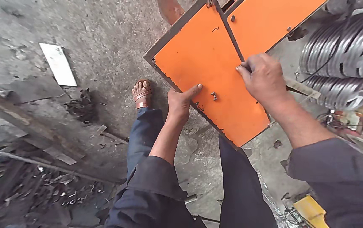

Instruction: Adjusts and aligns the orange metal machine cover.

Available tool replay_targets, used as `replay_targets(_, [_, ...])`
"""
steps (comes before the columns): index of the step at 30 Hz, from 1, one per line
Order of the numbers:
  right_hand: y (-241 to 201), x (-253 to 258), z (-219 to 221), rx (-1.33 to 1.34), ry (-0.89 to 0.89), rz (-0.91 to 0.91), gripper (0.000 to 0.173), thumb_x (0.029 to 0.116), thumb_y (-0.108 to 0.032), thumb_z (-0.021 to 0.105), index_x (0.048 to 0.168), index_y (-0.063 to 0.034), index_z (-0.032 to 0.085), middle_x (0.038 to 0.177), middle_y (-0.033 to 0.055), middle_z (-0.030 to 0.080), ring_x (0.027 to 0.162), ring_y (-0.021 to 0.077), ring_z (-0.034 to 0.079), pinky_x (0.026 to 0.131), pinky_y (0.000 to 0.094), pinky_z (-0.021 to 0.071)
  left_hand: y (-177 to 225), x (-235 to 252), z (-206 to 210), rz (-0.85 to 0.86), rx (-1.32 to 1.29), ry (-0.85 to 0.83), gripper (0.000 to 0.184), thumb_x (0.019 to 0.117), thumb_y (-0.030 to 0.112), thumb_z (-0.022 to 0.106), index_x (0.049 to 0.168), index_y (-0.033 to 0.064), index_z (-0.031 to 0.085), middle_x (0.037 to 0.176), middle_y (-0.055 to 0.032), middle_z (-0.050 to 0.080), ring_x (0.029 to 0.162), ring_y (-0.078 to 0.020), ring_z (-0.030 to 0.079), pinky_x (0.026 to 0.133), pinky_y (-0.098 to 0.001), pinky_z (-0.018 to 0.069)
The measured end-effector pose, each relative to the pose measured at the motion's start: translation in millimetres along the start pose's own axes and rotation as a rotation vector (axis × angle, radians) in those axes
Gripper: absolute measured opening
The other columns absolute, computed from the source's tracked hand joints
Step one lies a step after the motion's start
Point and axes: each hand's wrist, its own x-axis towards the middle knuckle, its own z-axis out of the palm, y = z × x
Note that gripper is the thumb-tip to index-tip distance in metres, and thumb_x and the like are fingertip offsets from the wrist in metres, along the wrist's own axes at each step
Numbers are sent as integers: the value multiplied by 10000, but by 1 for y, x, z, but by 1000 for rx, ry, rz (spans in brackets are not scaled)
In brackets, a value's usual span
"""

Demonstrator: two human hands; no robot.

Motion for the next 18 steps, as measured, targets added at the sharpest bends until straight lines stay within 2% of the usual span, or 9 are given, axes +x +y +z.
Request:
replay_targets(3, [-5, -2, 4, -56, -19, -2, 335, 1080, -277, 520, 1048, 36, 632, 993, 236, 611, 956, 416, 653, 817, 523, 559, 0, 0, 0, -6, 1, 0, 459, 811, -14, 827, 1198, -21, 582, 1033, -157, 741, 947, -264, 750, 861, -449, 643])
replay_targets(6, [-8, 1, 8, -131, -23, 23, 377, 1101, -306, 453, 1075, 27, 627, 1001, 250, 607, 985, 439, 637, 823, 552, 530, 0, 0, 0, -4, 13, -7, 464, 814, -3, 830, 1204, -17, 579, 1041, -152, 742, 950, -263, 750, 867, -452, 642])
replay_targets(11, [-9, 9, 15, -230, -55, 149, 602, 1109, -485, 334, 892, 2, 614, 849, 216, 671, 862, 409, 704, 681, 562, 521, 1, -1, 0, -19, 8, 3, 474, 813, -2, 833, 1210, -23, 577, 1041, -161, 740, 955, -269, 749, 868, -458, 640])
replay_targets(13, [-7, 5, 13, -232, -17, 135, 637, 1089, -540, 365, 865, -1, 620, 824, 206, 662, 836, 401, 698, 661, 550, 515, 0, 0, 1, -24, 7, 5, 481, 808, 2, 839, 1211, -24, 576, 1041, -162, 739, 955, -269, 749, 866, -459, 641])
replay_targets(15, [-5, -4, 13, -220, 59, 68, 568, 1071, -522, 446, 931, -6, 637, 875, 201, 644, 868, 398, 677, 673, 527, 521, 0, 1, 0, -20, 7, 9, 479, 803, -2, 841, 1203, -28, 580, 1031, -160, 743, 947, -263, 751, 859, -452, 644])
replay_targets(17, [-7, -8, 12, -209, 35, 49, 420, 1074, -383, 464, 1081, -1, 639, 1005, 224, 647, 979, 420, 665, 737, 537, 543, 0, 2, -1, -9, 1, 11, 478, 797, -7, 843, 1196, -30, 582, 1025, -159, 743, 941, -261, 751, 859, -447, 644])
replay_targets(18, [-9, -9, 13, -202, 0, 65, 394, 1083, -340, 439, 1099, 5, 628, 1027, 231, 648, 1002, 426, 662, 759, 548, 542, 0, 1, -1, -11, 6, 7, 484, 799, -3, 842, 1202, -26, 575, 1030, -156, 741, 946, -261, 750, 864, -449, 643])
